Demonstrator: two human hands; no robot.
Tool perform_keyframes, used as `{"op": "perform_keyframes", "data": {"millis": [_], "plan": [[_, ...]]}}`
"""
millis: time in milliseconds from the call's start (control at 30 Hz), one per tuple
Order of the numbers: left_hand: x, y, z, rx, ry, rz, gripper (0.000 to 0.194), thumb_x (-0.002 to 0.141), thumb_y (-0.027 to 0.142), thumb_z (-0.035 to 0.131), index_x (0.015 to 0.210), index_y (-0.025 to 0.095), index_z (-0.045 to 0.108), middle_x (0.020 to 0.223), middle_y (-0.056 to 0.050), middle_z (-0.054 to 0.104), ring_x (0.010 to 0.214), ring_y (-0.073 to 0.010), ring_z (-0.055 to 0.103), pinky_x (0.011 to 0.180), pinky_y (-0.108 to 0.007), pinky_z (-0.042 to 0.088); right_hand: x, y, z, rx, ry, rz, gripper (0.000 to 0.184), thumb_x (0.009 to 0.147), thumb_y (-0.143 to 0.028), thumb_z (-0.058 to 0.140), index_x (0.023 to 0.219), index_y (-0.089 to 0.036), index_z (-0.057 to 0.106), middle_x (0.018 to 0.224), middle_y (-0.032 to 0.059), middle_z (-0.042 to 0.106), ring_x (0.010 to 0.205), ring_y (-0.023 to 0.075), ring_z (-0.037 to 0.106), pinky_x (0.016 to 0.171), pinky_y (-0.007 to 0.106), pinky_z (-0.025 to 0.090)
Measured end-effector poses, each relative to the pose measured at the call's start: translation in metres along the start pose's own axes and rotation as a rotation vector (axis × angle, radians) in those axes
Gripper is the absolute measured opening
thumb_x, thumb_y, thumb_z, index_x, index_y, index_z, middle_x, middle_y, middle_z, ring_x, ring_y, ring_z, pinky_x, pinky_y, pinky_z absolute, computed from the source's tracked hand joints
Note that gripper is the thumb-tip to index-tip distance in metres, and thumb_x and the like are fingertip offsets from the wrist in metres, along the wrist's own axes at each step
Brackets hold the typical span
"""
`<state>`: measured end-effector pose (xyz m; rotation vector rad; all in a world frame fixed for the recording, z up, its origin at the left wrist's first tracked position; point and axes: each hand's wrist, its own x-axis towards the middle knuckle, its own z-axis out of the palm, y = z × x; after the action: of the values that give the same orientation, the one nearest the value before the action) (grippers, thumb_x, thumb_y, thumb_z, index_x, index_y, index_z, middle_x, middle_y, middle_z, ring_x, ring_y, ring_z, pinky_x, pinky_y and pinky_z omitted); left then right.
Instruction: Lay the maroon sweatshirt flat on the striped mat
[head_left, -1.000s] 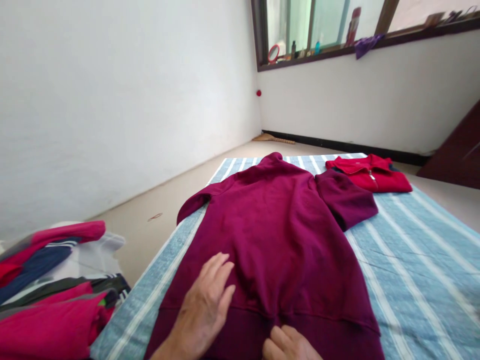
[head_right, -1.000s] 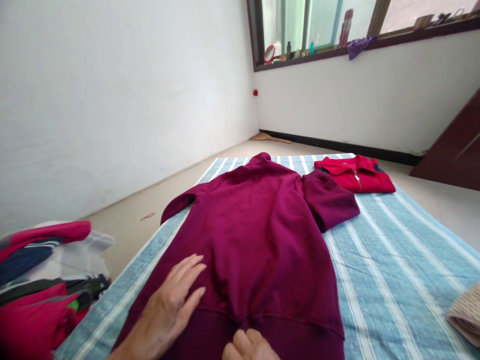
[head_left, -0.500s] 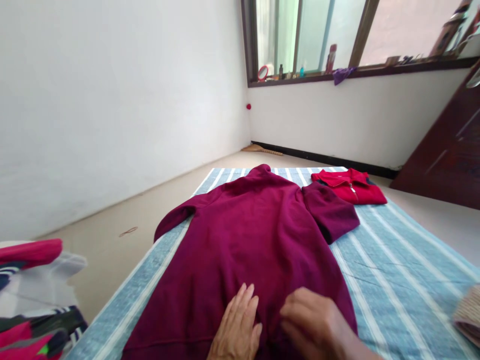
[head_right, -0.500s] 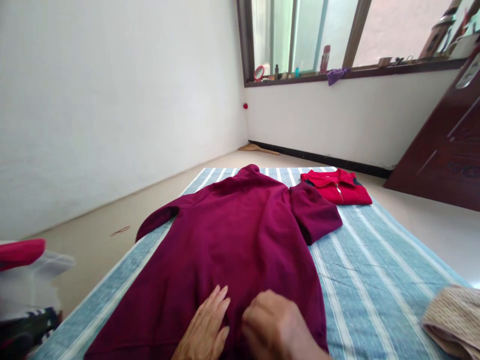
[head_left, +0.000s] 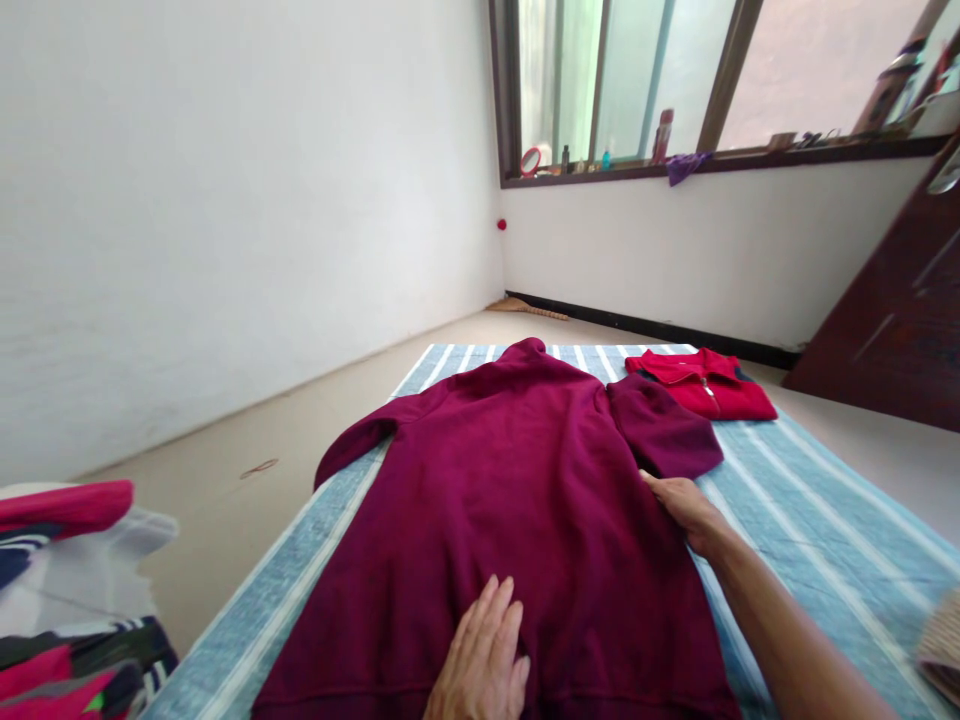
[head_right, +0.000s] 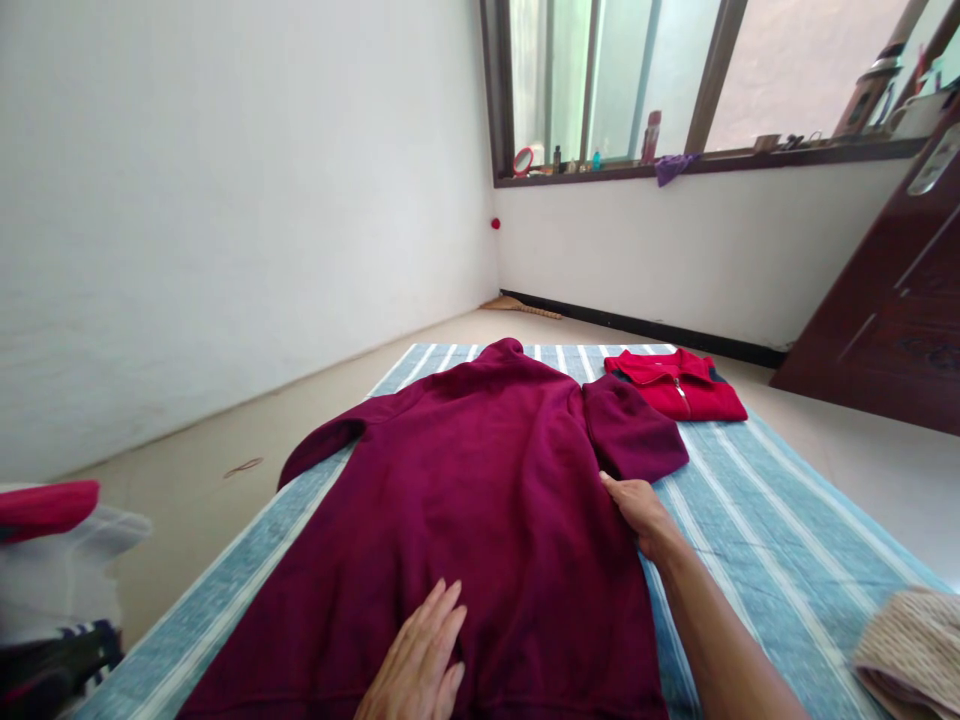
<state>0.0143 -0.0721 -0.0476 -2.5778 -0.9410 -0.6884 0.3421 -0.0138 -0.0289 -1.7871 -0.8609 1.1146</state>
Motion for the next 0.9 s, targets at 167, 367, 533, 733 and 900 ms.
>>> {"op": "perform_keyframes", "data": {"millis": [167, 367, 533, 733, 900], "plan": [[0.000, 0.000, -0.001, 0.018, -0.004, -0.004, 0.038, 0.086, 0.017, 0.044, 0.123, 0.015, 0.051, 0.124, -0.010, 0.060, 0.119, -0.0213, 0.052, 0.091, -0.030, 0.052, 0.003, -0.006, 0.010, 0.007, -0.016, -0.033, 0.037, 0.066, -0.052, 0.063, 0.062, -0.015, 0.065, 0.059, 0.0073, 0.066, 0.056, 0.0202, 0.060, 0.050, 0.028, 0.045], [-0.002, 0.001, 0.004, 0.082, 0.028, 0.006, 0.039, 0.085, 0.017, 0.044, 0.123, 0.016, 0.051, 0.126, -0.008, 0.058, 0.121, -0.0206, 0.050, 0.094, -0.032, 0.049, 0.009, -0.005, -0.027, -0.138, 0.441, -0.153, 0.032, 0.067, -0.049, 0.058, 0.063, -0.017, 0.064, 0.054, 0.0014, 0.059, 0.055, 0.0159, 0.050, 0.050, 0.026, 0.031], [-0.002, 0.002, 0.004, 0.139, 0.007, 0.009, 0.039, 0.085, 0.021, 0.046, 0.124, 0.016, 0.052, 0.128, -0.008, 0.057, 0.121, -0.0202, 0.050, 0.098, -0.034, 0.044, 0.005, 0.011, -0.042, -0.227, 0.527, -0.110, 0.028, 0.062, -0.044, 0.060, 0.049, -0.019, 0.061, 0.046, 0.0023, 0.055, 0.053, 0.0188, 0.050, 0.051, 0.029, 0.028], [-0.004, 0.003, 0.003, 0.187, -0.120, -0.015, 0.045, 0.086, 0.023, 0.046, 0.131, 0.019, 0.047, 0.136, -0.005, 0.049, 0.125, -0.0187, 0.046, 0.101, -0.034, 0.040, -0.001, 0.017, -0.031, -0.126, 0.478, -0.094, 0.033, 0.068, -0.049, 0.058, 0.068, -0.017, 0.066, 0.060, 0.0039, 0.064, 0.060, 0.0189, 0.057, 0.052, 0.027, 0.037], [-0.005, 0.006, 0.004, 0.141, -0.150, -0.065, 0.049, 0.086, 0.021, 0.045, 0.135, 0.019, 0.042, 0.139, -0.004, 0.047, 0.127, -0.0181, 0.043, 0.104, -0.035, 0.037, -0.038, 0.013, -0.018, 0.108, -0.020, 0.057, 0.037, 0.070, -0.053, 0.062, 0.072, -0.016, 0.062, 0.056, 0.0025, 0.063, 0.047, 0.0156, 0.056, 0.043, 0.025, 0.040]]}}
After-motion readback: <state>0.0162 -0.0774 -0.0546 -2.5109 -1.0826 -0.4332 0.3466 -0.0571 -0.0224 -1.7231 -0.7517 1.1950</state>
